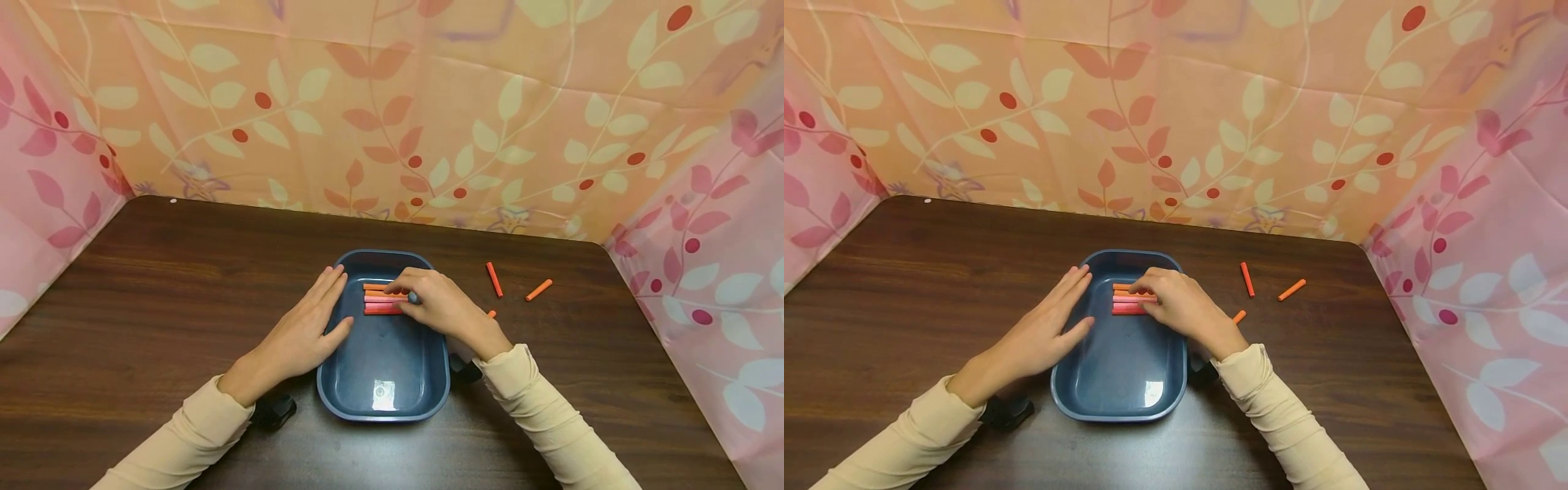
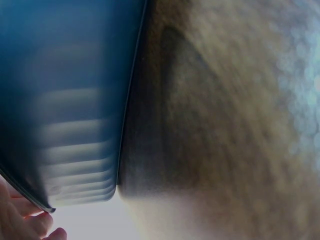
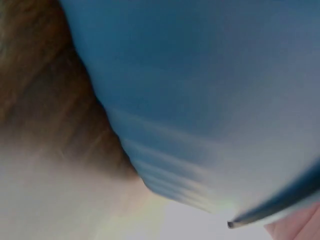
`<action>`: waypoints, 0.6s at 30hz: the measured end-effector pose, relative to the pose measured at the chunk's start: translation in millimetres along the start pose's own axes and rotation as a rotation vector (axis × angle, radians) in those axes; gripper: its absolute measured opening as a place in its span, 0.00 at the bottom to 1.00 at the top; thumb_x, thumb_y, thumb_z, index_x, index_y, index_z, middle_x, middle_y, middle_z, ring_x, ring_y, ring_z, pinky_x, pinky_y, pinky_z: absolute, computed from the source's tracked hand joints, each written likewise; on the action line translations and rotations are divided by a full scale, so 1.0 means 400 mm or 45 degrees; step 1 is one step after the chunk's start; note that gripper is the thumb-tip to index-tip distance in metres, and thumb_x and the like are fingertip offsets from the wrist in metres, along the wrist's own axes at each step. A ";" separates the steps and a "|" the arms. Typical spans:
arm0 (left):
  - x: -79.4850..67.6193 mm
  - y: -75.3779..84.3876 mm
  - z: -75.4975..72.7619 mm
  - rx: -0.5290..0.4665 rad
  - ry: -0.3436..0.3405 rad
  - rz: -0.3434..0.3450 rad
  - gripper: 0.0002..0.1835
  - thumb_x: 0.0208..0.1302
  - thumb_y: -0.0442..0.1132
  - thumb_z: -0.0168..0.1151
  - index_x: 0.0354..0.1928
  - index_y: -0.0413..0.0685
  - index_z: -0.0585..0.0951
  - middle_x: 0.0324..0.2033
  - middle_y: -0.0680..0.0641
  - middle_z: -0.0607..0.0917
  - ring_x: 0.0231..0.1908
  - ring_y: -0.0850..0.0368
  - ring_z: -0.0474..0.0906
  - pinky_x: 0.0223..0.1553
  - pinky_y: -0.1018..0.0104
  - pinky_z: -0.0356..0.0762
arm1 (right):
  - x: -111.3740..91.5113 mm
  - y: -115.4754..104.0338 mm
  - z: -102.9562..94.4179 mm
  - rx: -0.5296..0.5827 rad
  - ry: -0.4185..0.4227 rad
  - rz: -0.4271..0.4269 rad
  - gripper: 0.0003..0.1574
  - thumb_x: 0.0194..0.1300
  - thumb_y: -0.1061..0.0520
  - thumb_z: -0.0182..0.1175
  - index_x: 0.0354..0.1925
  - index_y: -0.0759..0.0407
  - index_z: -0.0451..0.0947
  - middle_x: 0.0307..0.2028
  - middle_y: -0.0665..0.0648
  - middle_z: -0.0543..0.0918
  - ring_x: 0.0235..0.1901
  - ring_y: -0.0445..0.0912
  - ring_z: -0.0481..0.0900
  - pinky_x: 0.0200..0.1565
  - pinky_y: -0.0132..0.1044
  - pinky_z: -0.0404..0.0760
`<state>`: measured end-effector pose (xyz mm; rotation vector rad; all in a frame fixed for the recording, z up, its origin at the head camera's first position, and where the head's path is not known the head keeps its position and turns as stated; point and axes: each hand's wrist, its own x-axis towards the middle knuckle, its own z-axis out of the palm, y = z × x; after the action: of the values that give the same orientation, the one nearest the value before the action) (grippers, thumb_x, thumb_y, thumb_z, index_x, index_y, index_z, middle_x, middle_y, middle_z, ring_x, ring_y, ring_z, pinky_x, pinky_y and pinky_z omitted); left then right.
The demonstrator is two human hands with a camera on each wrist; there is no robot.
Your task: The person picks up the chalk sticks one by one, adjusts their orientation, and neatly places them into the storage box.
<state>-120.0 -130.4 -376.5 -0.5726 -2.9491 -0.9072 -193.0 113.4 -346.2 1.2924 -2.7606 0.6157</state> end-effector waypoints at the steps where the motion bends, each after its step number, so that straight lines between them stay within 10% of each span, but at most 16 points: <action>1: 0.000 0.000 0.000 0.000 0.002 0.002 0.41 0.71 0.50 0.55 0.78 0.40 0.52 0.79 0.44 0.47 0.79 0.42 0.41 0.74 0.41 0.51 | -0.001 0.002 -0.004 0.007 0.005 0.002 0.15 0.62 0.60 0.68 0.48 0.57 0.86 0.42 0.52 0.86 0.38 0.46 0.83 0.41 0.36 0.82; 18: 0.002 -0.003 0.003 -0.002 0.026 0.016 0.41 0.70 0.48 0.56 0.77 0.39 0.53 0.79 0.43 0.48 0.79 0.41 0.42 0.74 0.41 0.52 | -0.031 0.045 -0.056 0.011 0.166 0.004 0.16 0.58 0.63 0.71 0.47 0.60 0.85 0.43 0.55 0.85 0.39 0.48 0.82 0.40 0.39 0.82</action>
<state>-120.9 -130.6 -378.0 -0.5784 -2.9239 -0.9083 -201.2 141.0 -333.8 1.2035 -2.6586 0.6871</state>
